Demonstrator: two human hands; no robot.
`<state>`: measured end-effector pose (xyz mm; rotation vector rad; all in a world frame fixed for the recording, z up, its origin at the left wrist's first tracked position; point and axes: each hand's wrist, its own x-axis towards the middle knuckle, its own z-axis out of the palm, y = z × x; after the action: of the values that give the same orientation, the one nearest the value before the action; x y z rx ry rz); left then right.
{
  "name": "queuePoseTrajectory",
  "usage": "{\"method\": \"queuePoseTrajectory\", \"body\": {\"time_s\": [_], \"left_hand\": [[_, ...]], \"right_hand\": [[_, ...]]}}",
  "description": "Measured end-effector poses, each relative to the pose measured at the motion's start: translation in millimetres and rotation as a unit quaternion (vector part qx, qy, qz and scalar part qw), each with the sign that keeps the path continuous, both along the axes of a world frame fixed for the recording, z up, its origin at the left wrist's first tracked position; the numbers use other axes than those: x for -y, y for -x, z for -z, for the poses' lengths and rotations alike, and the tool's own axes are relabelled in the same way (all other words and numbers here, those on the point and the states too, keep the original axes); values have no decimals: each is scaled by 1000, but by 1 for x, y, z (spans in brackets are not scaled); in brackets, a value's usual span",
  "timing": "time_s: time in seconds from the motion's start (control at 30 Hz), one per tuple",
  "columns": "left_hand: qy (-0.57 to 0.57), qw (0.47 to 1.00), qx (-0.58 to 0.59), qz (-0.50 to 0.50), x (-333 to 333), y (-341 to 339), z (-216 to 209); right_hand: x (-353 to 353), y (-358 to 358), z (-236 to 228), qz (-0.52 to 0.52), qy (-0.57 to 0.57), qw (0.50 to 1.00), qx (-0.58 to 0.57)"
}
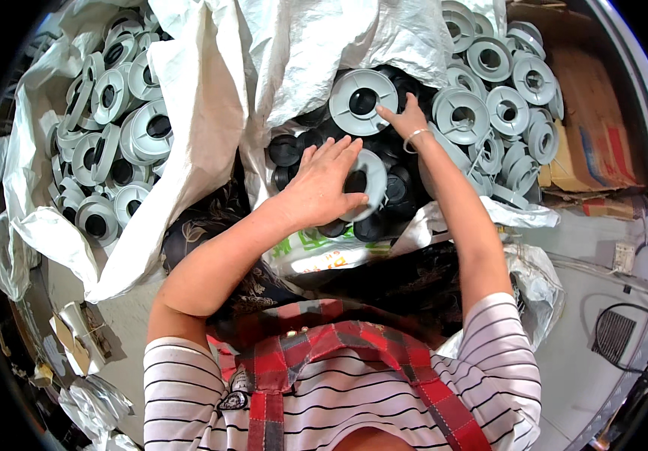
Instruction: The person assembles industrial impellers by inserting black plastic hubs into grey circular housings and securing them by hand.
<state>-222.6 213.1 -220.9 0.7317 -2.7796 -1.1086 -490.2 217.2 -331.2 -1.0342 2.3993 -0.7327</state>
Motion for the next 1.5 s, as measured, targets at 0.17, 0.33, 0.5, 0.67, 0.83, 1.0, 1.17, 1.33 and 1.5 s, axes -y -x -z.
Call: {"method": "queuePoseTrajectory", "body": {"time_s": [0.17,0.33,0.5,0.67,0.83,1.0,1.17,1.33,1.5], "left_hand": [[155,987,25,23,7,4,11],[306,948,-69,46,14,3,11],[106,994,34,-8,21,16,-16],[-276,918,-76,-273,38,23,-20],[-354,847,-185,-352,43,21,11],[-535,751,-225,-314,33,33,6],[-654,693,-239,-187,19,40,-6],[-677,704,-186,-103,12,37,-5],[-690,698,-178,-67,8,38,-8]], "right_hand": [[21,-5,6,54,-108,991,-58],[-6,-16,-53,-211,-79,972,63],[9,22,-47,-87,-76,992,52],[41,80,42,70,-110,991,-39],[39,27,2,-42,-82,992,-91],[-14,-12,-72,-193,38,973,120],[-62,-51,-132,-260,69,963,-1],[-88,-48,-159,-395,65,910,-111],[-102,-43,-182,-486,88,832,-252]]}}
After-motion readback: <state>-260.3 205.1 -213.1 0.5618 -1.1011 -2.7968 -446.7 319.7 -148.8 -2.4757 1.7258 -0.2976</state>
